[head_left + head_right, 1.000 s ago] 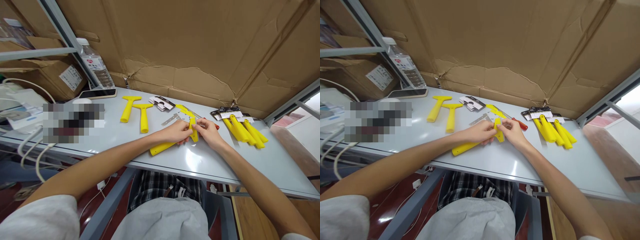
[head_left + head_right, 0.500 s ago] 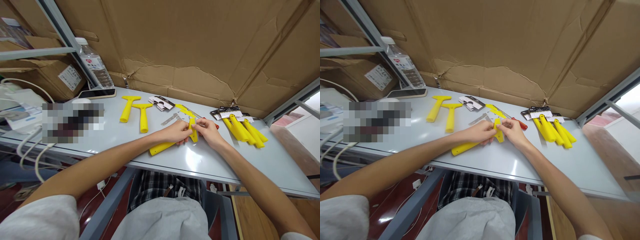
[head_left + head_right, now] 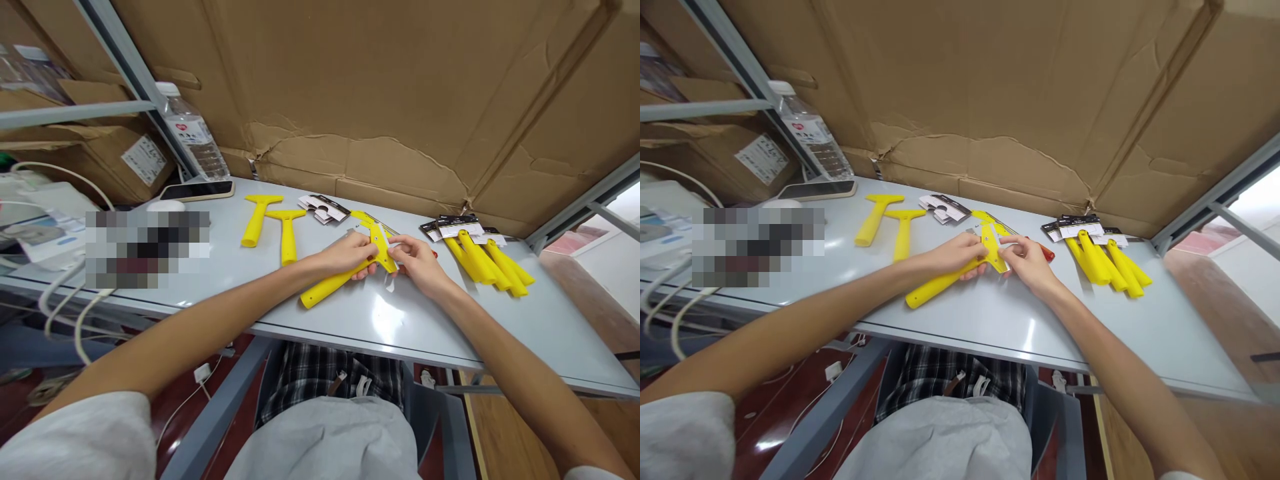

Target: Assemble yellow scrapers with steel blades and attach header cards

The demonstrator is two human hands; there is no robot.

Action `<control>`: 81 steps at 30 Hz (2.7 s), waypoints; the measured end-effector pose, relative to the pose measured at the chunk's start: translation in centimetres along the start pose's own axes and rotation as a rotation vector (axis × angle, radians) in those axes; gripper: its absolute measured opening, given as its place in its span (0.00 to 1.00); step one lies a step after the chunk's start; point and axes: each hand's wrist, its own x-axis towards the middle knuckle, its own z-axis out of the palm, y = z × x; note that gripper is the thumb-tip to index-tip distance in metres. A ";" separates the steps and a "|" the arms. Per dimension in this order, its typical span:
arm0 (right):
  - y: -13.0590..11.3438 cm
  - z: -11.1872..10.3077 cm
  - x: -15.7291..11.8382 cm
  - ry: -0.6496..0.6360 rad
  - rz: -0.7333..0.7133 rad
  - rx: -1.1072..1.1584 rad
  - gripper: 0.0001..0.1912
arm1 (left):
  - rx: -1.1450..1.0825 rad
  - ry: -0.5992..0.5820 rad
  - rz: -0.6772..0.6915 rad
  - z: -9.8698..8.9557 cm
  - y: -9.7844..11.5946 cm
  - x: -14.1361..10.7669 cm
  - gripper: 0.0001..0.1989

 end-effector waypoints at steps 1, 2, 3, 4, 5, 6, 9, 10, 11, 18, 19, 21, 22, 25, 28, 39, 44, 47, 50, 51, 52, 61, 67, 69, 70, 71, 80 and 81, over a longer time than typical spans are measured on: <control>0.0 0.1 -0.1 0.006 -0.029 0.003 0.26 | -0.008 0.001 0.000 0.0 0.0 0.0 0.15; -0.1 0.1 -0.1 0.011 -0.054 0.001 0.26 | -0.013 0.002 -0.001 -0.1 -0.1 0.1 0.15; -0.2 0.1 -0.2 0.015 -0.074 -0.008 0.26 | -0.013 0.003 -0.001 -0.1 -0.1 0.1 0.14; -0.3 0.2 -0.2 0.019 -0.085 -0.020 0.26 | -0.012 0.005 -0.002 -0.1 -0.1 0.2 0.14; -0.4 0.2 -0.3 0.020 -0.090 -0.032 0.26 | -0.011 0.005 -0.002 -0.1 -0.2 0.2 0.15; -0.5 0.2 -0.3 0.021 -0.091 -0.041 0.26 | -0.013 0.004 0.000 -0.1 -0.2 0.2 0.15; -0.6 0.1 -0.2 0.020 -0.082 -0.046 0.26 | -0.021 -0.001 0.010 -0.1 -0.4 0.2 0.15; -0.6 0.0 -0.2 0.020 -0.077 -0.044 0.25 | -0.018 -0.003 0.010 -0.1 -0.4 0.2 0.15; -0.5 0.0 -0.2 0.023 -0.073 -0.040 0.25 | -0.011 -0.006 0.009 0.0 -0.3 0.2 0.15; 0.2 -0.2 0.2 0.067 -0.086 -0.029 0.23 | 0.024 -0.008 0.004 0.1 -0.1 0.0 0.15; 0.2 -0.2 0.2 0.062 -0.096 -0.037 0.23 | 0.022 -0.012 0.007 0.1 -0.1 0.0 0.15; 0.2 -0.3 0.2 0.046 -0.114 -0.049 0.24 | 0.023 -0.020 0.014 0.0 -0.3 0.0 0.16; 0.2 -0.4 0.2 0.036 -0.122 -0.050 0.23 | 0.024 -0.021 0.014 0.0 -0.4 0.1 0.16; 0.3 -0.5 0.2 0.007 -0.135 -0.052 0.23 | 0.023 -0.022 0.008 0.0 -0.4 0.1 0.17; 0.2 -0.4 0.1 0.008 -0.131 -0.063 0.23 | 0.022 -0.020 0.005 0.0 -0.2 0.0 0.16; -0.2 -0.1 -0.3 -0.024 -0.049 0.012 0.36 | -0.012 0.007 -0.016 -0.4 0.4 0.0 0.10; -0.3 0.1 -0.1 0.036 -0.041 0.031 0.35 | -0.004 0.043 -0.052 -0.8 0.0 0.2 0.06; -0.2 0.0 0.1 0.073 -0.038 0.063 0.32 | 0.032 0.121 -0.016 -0.9 0.0 -0.2 0.25; 0.1 -0.3 0.2 0.088 -0.044 0.082 0.30 | 0.224 0.202 0.076 -0.9 0.0 -0.8 0.44; 0.2 -0.4 0.3 0.091 -0.047 0.083 0.29 | 0.320 0.226 0.122 -0.9 0.0 -0.9 0.47; 0.3 -0.4 0.3 0.093 -0.049 0.084 0.29 | 0.417 0.246 0.168 -0.9 -0.1 -1.0 0.48; 0.7 -0.4 0.5 0.093 -0.048 0.093 0.30 | 0.803 0.293 0.323 -0.7 -1.1 -0.3 0.30; 0.7 -0.3 0.5 0.093 -0.025 0.104 0.31 | 0.868 0.259 0.378 -0.8 -1.2 -0.3 0.24; 0.6 -0.3 0.5 0.109 -0.015 0.121 0.31 | 0.870 0.272 0.391 -1.1 -1.2 -0.3 0.25; 0.6 -0.2 0.6 0.115 -0.012 0.129 0.32 | 0.865 0.281 0.391 -1.2 -1.2 -0.2 0.25; 0.5 -0.2 0.6 0.118 -0.010 0.134 0.33 | 0.854 0.287 0.385 -1.3 -1.2 -0.2 0.25; 1.3 -0.5 0.7 0.093 -0.153 -0.220 0.24 | 0.166 0.260 0.113 -1.2 1.0 -0.8 0.16; 1.4 -0.4 0.6 0.071 -0.222 -0.352 0.20 | 0.065 0.237 0.091 -1.1 1.2 -0.9 0.10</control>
